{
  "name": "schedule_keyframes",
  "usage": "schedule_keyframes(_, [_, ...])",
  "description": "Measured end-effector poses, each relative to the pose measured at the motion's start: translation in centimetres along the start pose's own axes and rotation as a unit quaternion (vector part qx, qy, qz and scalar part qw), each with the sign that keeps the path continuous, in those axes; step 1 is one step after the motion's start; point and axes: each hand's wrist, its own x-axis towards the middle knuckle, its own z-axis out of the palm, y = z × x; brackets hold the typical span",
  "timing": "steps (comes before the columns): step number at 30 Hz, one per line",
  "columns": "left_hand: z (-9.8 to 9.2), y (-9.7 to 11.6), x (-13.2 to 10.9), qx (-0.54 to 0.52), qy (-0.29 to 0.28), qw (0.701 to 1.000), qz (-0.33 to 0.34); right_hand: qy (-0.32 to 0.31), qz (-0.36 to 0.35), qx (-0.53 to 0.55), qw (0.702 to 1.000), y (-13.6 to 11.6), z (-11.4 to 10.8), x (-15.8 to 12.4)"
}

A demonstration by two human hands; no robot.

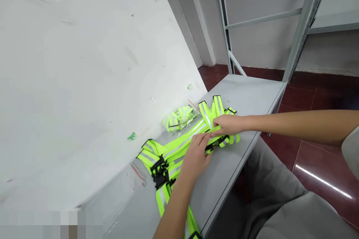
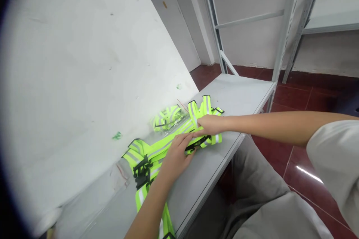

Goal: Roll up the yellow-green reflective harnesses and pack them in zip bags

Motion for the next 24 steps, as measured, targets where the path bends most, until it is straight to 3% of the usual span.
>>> schedule_keyframes(3, [0.5,0.7,0.3,-0.06,-0.026,0.998,0.019,0.058,-0.02,-0.036,0.997,1.1,1.4,-2.4])
schedule_keyframes(10, [1.4,0.9,0.8,-0.032,-0.062,0.997,0.033,0.064,-0.055,-0.043,0.996,1.6,3.1,-3.6])
schedule_keyframes(13, [1.4,0.5,0.8,-0.001,-0.01,0.997,0.081,0.032,-0.032,-0.007,0.999,0.9,2.2,-3.3])
schedule_keyframes(16, [1.8,0.2,1.1,0.007,0.093,0.985,0.143,-0.024,-0.024,0.031,0.999,0.3,0.2,-2.7])
schedule_keyframes(20, [1.5,-0.3,2.2,-0.016,0.234,0.962,0.14,-0.048,-0.058,0.105,0.992,0.0,-2.4,-1.4])
schedule_keyframes(22, [0.7,-0.7,2.6,-0.058,0.239,0.964,0.101,-0.023,-0.06,0.099,0.993,0.1,-3.2,-0.9])
schedule_keyframes(24, [-0.5,-0.8,2.6,-0.143,0.158,0.977,0.014,0.013,-0.079,0.048,0.996,0.2,-3.6,-0.7])
